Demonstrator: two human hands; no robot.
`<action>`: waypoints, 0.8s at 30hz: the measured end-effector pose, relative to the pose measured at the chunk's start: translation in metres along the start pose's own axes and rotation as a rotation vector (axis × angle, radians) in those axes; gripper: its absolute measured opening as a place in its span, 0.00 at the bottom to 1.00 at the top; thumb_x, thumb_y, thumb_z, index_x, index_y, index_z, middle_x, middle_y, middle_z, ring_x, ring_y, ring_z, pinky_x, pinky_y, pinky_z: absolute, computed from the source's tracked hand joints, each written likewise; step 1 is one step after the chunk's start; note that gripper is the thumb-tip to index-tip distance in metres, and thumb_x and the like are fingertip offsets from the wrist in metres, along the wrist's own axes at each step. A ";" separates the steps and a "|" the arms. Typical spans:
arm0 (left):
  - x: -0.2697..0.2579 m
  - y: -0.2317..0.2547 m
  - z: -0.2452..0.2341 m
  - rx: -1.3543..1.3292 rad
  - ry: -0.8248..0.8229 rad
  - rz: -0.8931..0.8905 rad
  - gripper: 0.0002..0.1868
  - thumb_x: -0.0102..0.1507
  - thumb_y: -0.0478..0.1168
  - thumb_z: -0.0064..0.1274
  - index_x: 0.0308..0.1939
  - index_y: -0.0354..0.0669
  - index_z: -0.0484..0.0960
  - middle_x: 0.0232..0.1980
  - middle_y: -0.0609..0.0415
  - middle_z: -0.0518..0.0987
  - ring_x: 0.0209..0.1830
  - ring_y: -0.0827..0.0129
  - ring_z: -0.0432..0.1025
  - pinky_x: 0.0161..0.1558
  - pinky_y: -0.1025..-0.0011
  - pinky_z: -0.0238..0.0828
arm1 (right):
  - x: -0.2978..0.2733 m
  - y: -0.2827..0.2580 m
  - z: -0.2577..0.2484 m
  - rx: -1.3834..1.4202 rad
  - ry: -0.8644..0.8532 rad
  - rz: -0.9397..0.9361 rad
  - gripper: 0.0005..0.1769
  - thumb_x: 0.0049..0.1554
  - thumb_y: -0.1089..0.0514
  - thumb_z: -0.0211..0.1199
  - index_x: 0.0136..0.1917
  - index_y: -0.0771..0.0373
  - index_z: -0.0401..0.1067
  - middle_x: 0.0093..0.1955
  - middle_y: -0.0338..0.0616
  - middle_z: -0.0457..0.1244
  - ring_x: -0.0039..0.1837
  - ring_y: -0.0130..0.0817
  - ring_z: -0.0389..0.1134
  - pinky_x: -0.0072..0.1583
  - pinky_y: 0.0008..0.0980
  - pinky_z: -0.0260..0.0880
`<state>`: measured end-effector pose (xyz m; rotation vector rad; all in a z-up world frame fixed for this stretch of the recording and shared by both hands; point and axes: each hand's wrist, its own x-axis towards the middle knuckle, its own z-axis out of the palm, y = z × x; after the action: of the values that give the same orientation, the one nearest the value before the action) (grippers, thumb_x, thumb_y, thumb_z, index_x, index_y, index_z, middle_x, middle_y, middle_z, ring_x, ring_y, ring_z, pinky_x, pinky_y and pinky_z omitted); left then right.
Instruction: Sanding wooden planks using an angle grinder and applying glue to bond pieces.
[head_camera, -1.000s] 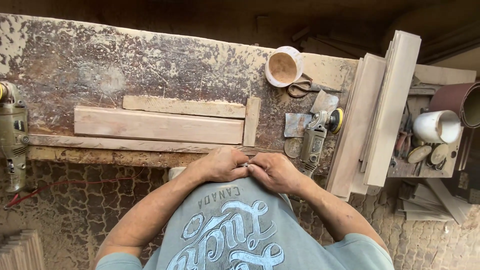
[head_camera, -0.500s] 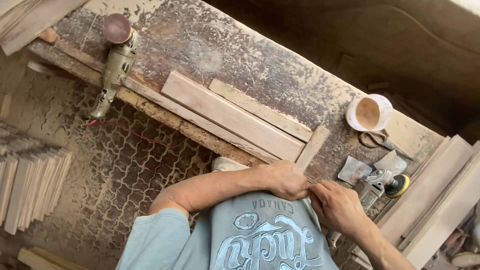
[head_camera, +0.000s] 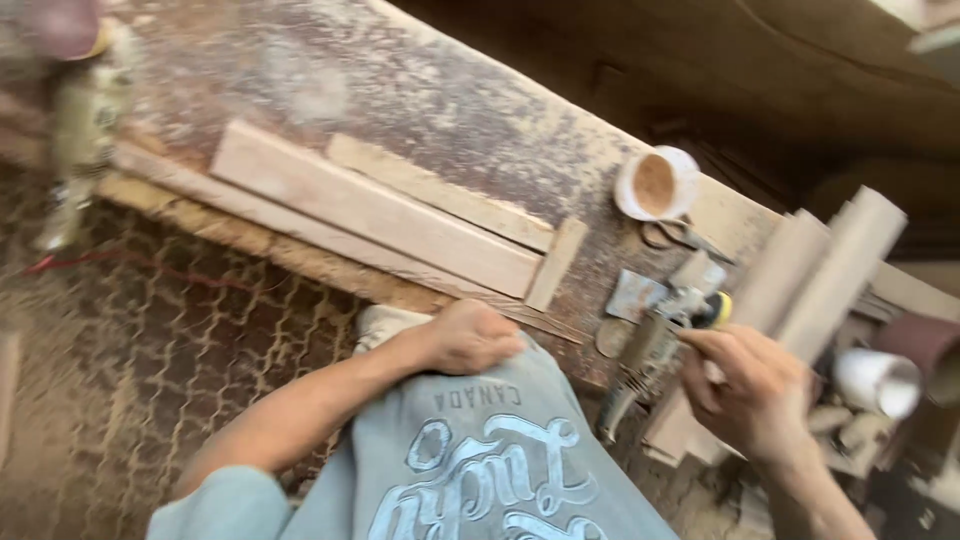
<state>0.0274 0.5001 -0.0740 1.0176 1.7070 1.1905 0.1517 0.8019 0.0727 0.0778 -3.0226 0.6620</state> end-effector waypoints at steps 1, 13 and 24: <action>-0.004 -0.002 0.001 -0.004 -0.012 0.020 0.23 0.66 0.50 0.46 0.20 0.43 0.66 0.18 0.62 0.63 0.17 0.67 0.55 0.22 0.65 0.57 | -0.013 0.016 0.025 -0.019 0.005 0.013 0.09 0.49 0.70 0.67 0.46 0.67 0.78 0.40 0.45 0.71 0.34 0.28 0.68 0.37 0.25 0.68; -0.062 -0.053 0.012 -0.506 0.306 -0.459 0.20 0.57 0.35 0.56 0.54 0.40 0.80 0.42 0.48 0.82 0.46 0.65 0.74 0.47 0.63 0.76 | 0.029 0.247 0.220 -0.571 -0.008 0.102 0.08 0.61 0.49 0.62 0.47 0.54 0.75 0.36 0.43 0.65 0.43 0.44 0.71 0.46 0.38 0.71; -0.130 -0.128 0.053 -0.154 0.907 -0.745 0.21 0.55 0.49 0.68 0.44 0.41 0.83 0.34 0.39 0.82 0.37 0.49 0.79 0.38 0.57 0.74 | 0.111 0.428 0.327 -0.630 -0.500 0.560 0.15 0.59 0.46 0.57 0.53 0.37 0.82 0.42 0.34 0.75 0.44 0.50 0.78 0.48 0.46 0.79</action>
<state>0.1012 0.3668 -0.1875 -0.3654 2.2972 1.2890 0.0046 1.0488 -0.3955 -0.7476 -3.5755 -0.4055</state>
